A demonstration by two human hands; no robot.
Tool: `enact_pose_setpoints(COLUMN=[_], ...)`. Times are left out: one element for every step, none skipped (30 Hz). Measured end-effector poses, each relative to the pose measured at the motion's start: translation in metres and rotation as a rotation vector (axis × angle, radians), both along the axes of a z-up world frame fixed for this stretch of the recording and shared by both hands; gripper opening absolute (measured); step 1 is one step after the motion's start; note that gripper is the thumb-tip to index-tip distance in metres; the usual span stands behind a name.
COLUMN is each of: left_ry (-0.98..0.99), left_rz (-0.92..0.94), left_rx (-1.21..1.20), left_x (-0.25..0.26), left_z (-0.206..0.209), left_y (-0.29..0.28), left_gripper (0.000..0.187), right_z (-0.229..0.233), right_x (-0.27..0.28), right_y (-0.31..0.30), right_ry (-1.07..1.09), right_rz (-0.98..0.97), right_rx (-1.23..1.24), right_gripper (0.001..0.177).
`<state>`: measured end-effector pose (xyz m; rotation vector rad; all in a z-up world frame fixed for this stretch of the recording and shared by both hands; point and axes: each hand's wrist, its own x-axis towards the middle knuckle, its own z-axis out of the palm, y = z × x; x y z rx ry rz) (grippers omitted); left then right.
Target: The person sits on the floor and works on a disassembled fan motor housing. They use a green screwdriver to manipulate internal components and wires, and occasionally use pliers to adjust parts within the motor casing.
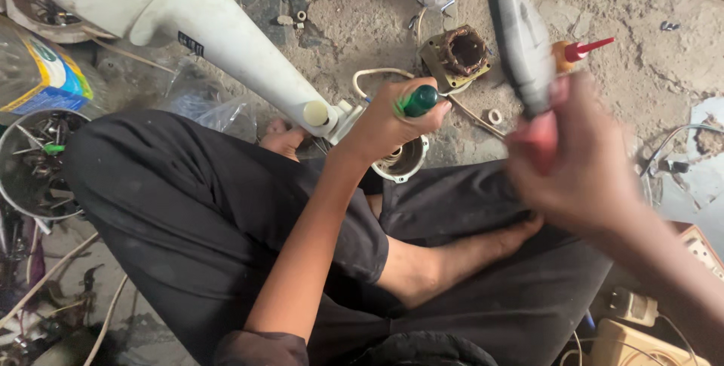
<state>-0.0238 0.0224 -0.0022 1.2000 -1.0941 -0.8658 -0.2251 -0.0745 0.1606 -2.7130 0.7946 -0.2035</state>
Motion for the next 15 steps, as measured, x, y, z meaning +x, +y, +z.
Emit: enact_pose_setpoints(left_ry=[0.040,0.080,0.121,0.077,0.033,-0.009,-0.005,-0.005,-0.004,0.010,0.024,0.059,0.065,0.054,0.042], left_rz=[-0.030,-0.061,-0.092,-0.052,-0.013,0.018,0.022,0.024,0.026,0.008,-0.011,-0.041,-0.037,-0.010,0.018], left_rx=[0.012,0.024,0.037,0.008,-0.022,-0.040,-0.036,-0.048,-0.060,-0.055,-0.050,-0.041,-0.033,-0.025,-0.017], left_x=[0.001,0.001,0.001,0.001,0.001,0.000,-0.002,-0.003,-0.004,0.002,0.011,0.008,-0.001,-0.004,-0.005], left_z=[0.000,0.000,0.000,-0.001,-0.003,-0.004,-0.006,-0.006,-0.007,-0.005,-0.004,-0.005,-0.006,-0.002,0.003], left_y=[0.000,-0.001,-0.001,-0.001,-0.002,0.003,0.006,0.002,-0.001,-0.003,-0.006,-0.007,-0.006,-0.002,0.001], left_gripper=[0.027,0.020,0.014,0.018,0.022,0.026,0.027,0.029,0.030,0.024,0.018,0.013,0.017,0.021,0.027], right_z=[-0.010,-0.014,-0.007,0.003,0.009,0.005,0.000,-0.007,-0.013,-0.020,-0.023,-0.018,-0.008,-0.001,0.001], right_x=[0.009,0.014,0.008,0.000,-0.004,-0.006,-0.010,-0.007,-0.005,0.003,0.009,0.002,-0.009,-0.010,-0.011], right_y=[0.003,0.005,0.002,-0.008,-0.015,-0.010,-0.004,-0.002,-0.001,0.000,0.001,0.003,0.002,-0.001,-0.001], right_ry=[0.067,0.136,0.124,0.109,0.094,-0.056,-0.206,-0.204,-0.203,-0.053,0.097,0.080,0.064,0.029,-0.082], right_rz=[0.072,0.144,0.148,0.160,0.173,0.093,0.013,-0.002,-0.019,0.034,0.089,0.073,0.058,0.068,-0.028], right_rx=[-0.051,-0.100,-0.114,-0.133,-0.151,-0.066,0.019,0.072,0.124,0.160,0.194,0.068,-0.058,-0.185,-0.023], right_gripper=[0.036,0.033,0.035,0.036,0.038,0.039,0.040,0.040,0.041,0.040,0.040,0.041,0.042,0.043,0.044])
